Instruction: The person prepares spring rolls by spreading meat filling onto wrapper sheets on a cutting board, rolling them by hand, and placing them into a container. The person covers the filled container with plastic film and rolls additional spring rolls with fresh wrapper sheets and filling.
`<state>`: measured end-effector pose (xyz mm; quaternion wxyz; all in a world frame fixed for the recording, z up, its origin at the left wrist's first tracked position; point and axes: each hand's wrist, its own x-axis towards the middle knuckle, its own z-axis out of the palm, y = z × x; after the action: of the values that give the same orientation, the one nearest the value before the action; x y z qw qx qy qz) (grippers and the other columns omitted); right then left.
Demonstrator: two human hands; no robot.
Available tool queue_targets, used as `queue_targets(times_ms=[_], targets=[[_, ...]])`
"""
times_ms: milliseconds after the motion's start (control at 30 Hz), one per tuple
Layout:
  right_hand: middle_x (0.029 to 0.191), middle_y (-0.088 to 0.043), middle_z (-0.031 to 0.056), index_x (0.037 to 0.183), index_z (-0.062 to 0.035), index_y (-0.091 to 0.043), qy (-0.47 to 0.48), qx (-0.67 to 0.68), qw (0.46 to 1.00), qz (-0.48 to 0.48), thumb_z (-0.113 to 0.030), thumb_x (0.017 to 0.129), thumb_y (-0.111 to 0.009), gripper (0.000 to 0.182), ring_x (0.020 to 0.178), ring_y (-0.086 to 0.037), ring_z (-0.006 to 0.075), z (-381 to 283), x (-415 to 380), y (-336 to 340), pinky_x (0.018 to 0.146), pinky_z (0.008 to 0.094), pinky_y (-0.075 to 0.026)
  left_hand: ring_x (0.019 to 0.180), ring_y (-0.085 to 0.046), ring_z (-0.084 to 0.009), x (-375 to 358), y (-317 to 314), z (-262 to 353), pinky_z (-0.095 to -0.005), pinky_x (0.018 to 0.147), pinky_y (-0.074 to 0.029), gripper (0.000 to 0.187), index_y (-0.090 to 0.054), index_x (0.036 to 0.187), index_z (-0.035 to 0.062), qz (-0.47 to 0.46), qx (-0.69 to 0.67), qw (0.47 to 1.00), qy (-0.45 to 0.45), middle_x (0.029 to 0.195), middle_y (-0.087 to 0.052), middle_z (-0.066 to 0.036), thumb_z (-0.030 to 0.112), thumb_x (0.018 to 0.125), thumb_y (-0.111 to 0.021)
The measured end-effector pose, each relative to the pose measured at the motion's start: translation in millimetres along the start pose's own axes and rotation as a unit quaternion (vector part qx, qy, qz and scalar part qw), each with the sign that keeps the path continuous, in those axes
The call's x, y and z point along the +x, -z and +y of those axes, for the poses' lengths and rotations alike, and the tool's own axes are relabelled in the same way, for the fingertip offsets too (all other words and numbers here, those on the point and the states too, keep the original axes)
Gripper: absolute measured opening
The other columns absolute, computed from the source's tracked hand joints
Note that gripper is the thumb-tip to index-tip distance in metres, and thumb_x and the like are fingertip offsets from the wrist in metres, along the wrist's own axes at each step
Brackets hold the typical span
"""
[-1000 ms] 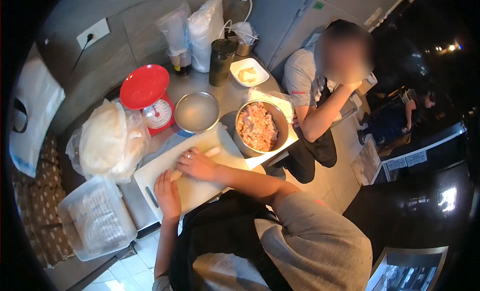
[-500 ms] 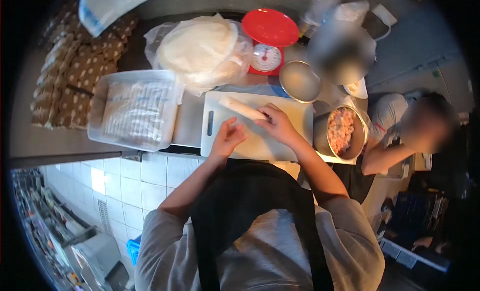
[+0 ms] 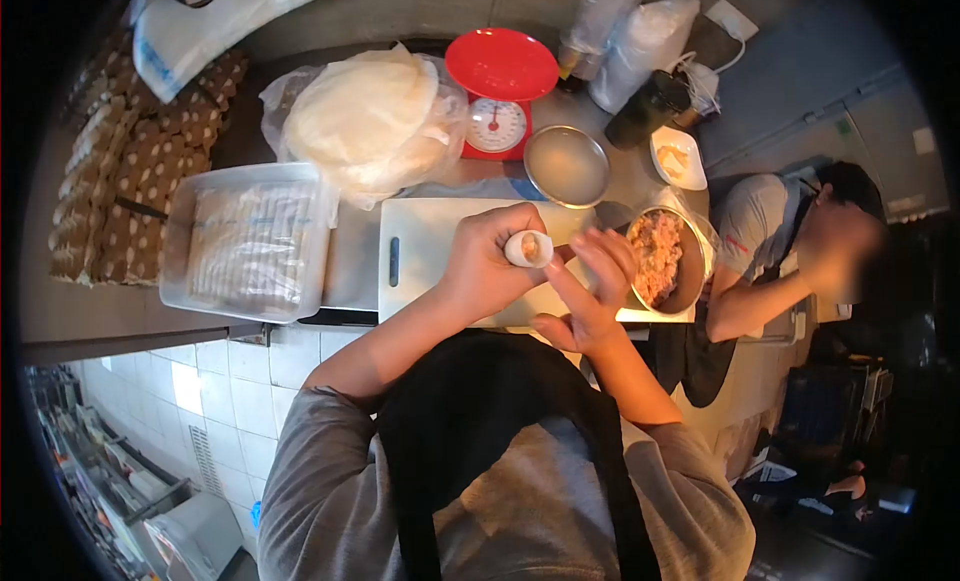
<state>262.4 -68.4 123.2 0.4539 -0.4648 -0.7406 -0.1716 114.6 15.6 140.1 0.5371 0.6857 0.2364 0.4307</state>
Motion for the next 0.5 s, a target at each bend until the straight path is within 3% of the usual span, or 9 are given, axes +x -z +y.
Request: queue_targets(times_ms=[100,200,300,400,500], targets=[[0.126,-0.057,0.0071,0.108,-0.0192,-0.068,0.005,0.009,1.0,0.0,-0.054,0.085,-0.055,0.043,0.116,-0.047,0.0301,-2.8,17.0,0.5,0.1,0.0467,-0.03,0.06,-0.052,-0.0081,1.3,-3.4,5.7,-0.0246,0.055,-0.042,0.022,-0.055,0.07,0.0052,-0.003,0.073,0.996,-0.054,0.065,-0.058,-0.002,0.005,0.07,-0.077],[0.122,-0.059,0.0059,0.102,-0.0182,-0.069,0.043,-0.006,0.999,-0.025,-0.051,0.086,-0.055,0.04,0.116,-0.048,0.0297,-4.2,32.6,11.5,0.1,0.0465,-0.029,0.059,-0.058,-0.029,-2.2,-6.1,2.0,-0.0342,0.056,-0.046,0.018,-0.06,0.077,0.0032,-0.001,0.048,0.996,-0.069,0.068,-0.06,-0.012,0.008,0.067,-0.074],[0.121,-0.061,0.0047,0.095,-0.0174,-0.07,0.077,-0.006,0.994,-0.075,-0.049,0.087,-0.053,0.037,0.116,-0.049,0.0298,-1.0,44.4,13.7,0.1,0.0471,-0.029,0.063,-0.061,-0.0313,-0.5,-7.3,6.2,-0.0362,0.057,-0.047,0.016,-0.063,0.079,0.0036,-0.019,0.04,0.991,-0.124,0.07,-0.062,-0.013,0.007,0.066,-0.071],[0.123,-0.06,0.008,0.096,-0.0168,-0.072,0.111,-0.029,0.988,-0.1,-0.048,0.089,-0.05,0.039,0.115,-0.049,0.0315,2.7,51.1,12.4,0.1,0.047,-0.031,0.058,-0.058,-0.0226,-2.7,-8.4,2.4,-0.0324,0.055,-0.045,0.014,-0.06,0.075,0.0035,-0.01,0.034,0.993,-0.11,0.065,-0.058,-0.01,0.008,0.068,-0.072],[0.123,-0.058,0.012,0.099,-0.0164,-0.073,0.005,0.167,0.985,-0.039,-0.047,0.091,-0.048,0.04,0.116,-0.049,0.0333,11.6,47.8,15.2,0.1,0.0464,-0.032,0.057,-0.05,-0.0118,-0.6,-0.6,3.7,-0.028,0.054,-0.041,0.018,-0.056,0.07,0.0035,-0.017,-0.018,1.0,-0.011,0.06,-0.052,-0.006,0.008,0.069,-0.073]])
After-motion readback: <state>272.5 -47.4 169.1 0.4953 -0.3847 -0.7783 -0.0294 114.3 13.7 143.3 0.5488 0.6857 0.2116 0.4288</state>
